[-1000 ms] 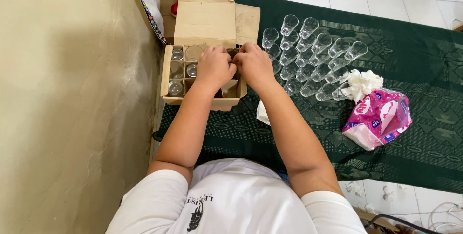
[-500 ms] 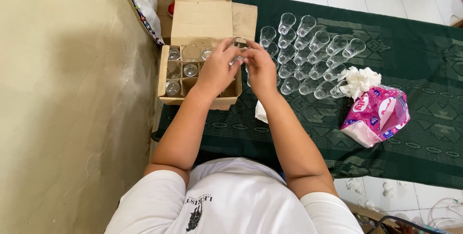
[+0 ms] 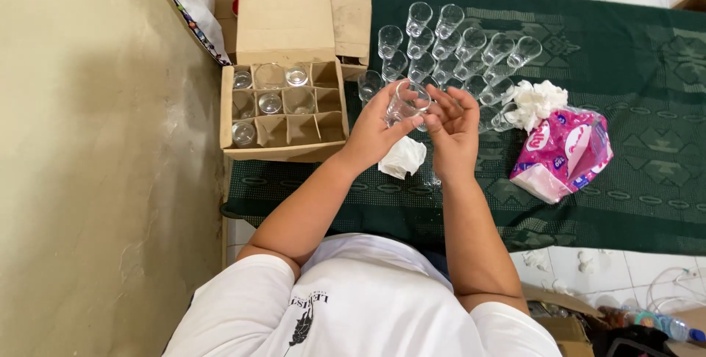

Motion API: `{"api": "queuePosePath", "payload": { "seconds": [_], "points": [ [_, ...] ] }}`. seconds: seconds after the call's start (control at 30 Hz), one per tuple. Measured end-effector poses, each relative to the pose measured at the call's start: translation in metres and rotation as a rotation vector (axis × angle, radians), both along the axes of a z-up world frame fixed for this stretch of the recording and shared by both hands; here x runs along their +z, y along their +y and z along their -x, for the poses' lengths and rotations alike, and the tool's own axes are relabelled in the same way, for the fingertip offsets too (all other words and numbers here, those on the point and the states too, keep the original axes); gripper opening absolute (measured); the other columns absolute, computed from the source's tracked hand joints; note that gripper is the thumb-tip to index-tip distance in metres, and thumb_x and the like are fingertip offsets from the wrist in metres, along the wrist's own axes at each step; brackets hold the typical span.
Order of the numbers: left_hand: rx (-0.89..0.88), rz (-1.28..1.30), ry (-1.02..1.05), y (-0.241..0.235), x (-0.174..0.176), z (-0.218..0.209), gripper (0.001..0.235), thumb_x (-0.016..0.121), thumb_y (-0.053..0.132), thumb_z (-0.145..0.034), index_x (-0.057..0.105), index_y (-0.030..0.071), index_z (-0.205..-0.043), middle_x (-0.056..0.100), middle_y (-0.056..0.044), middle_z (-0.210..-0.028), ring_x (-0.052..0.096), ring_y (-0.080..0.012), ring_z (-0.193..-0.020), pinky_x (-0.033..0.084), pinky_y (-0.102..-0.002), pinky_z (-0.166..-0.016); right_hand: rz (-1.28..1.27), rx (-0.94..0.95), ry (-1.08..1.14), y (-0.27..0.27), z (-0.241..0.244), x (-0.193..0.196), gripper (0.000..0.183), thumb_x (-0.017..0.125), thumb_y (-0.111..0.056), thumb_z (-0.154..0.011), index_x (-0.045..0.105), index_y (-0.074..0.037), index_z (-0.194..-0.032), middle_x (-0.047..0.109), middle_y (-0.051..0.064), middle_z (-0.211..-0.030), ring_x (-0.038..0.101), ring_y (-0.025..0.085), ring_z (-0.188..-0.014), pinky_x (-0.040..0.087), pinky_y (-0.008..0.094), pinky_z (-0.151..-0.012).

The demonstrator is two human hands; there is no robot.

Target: Cleaning small glass cups using a tissue and organizing them in a box.

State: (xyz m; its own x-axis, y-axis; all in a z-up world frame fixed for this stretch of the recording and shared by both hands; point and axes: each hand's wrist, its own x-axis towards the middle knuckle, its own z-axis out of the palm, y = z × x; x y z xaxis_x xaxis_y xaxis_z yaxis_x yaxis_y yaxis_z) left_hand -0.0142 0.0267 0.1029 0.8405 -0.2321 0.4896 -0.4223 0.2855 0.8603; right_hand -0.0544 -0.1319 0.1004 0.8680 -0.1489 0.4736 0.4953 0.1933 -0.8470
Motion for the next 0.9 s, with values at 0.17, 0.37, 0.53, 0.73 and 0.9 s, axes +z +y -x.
{"api": "queuePosePath", "payload": {
  "seconds": [0.17, 0.37, 0.53, 0.73, 0.9],
  "points": [
    [-0.041, -0.043, 0.232, -0.008, -0.020, 0.006, 0.063, 0.079, 0.021, -0.094, 0.048, 0.007, -0.147, 0.069, -0.013, -0.120, 0.072, -0.0194, -0.099, 0.063, -0.032, -0.080, 0.662, -0.135, 0.199, -0.009, 0.013, -0.075, 0.029, 0.080, -0.012, -0.087, 0.068, -0.010, -0.112, 0.068, 0.011, -0.112, 0.064, 0.031, -0.108, 0.050, 0.042, -0.094],
    [-0.190, 0.205, 0.570, -0.013, -0.031, 0.025, 0.059, 0.070, 0.027, -0.100, 0.042, 0.006, -0.149, 0.057, -0.015, -0.130, 0.065, -0.0231, -0.107, 0.062, -0.033, -0.085, 1.421, -0.180, 0.245, 0.004, 0.018, -0.109, 0.024, 0.080, -0.032, -0.080, 0.075, -0.019, -0.100, 0.072, 0.004, -0.104, 0.066, 0.030, -0.101, 0.055, 0.044, -0.087],
    [-0.335, 0.419, 0.699, -0.011, -0.066, 0.010, 0.052, 0.050, 0.037, -0.109, 0.041, 0.004, -0.148, 0.060, -0.018, -0.122, 0.069, -0.0245, -0.096, 0.063, -0.035, -0.082, 0.675, -0.554, 0.259, -0.007, 0.015, -0.099, 0.004, 0.068, -0.014, -0.095, 0.069, -0.011, -0.093, 0.074, 0.012, -0.108, 0.067, 0.035, -0.105, 0.051, 0.044, -0.091],
    [-0.117, 0.183, 0.675, -0.029, -0.010, 0.053, 0.057, 0.046, 0.031, -0.108, 0.022, -0.001, -0.150, 0.042, -0.021, -0.142, 0.041, -0.0377, -0.136, 0.023, -0.052, -0.122, 0.232, -0.255, -0.088, 0.048, 0.028, -0.075, 0.008, 0.043, -0.006, -0.110, 0.041, -0.003, -0.116, 0.022, 0.028, -0.165, 0.031, 0.046, -0.147, 0.032, 0.054, -0.120],
    [-0.079, 0.192, 0.500, -0.044, -0.076, 0.051, 0.053, 0.050, 0.035, -0.109, 0.024, 0.008, -0.146, 0.033, -0.008, -0.142, 0.032, -0.0186, -0.134, 0.021, -0.042, -0.123, 0.237, -0.255, 0.052, 0.045, 0.029, -0.062, 0.056, 0.030, -0.033, -0.113, 0.024, -0.008, -0.162, 0.017, 0.012, -0.171, 0.012, 0.031, -0.157, 0.011, 0.052, -0.130]
  ]
}}
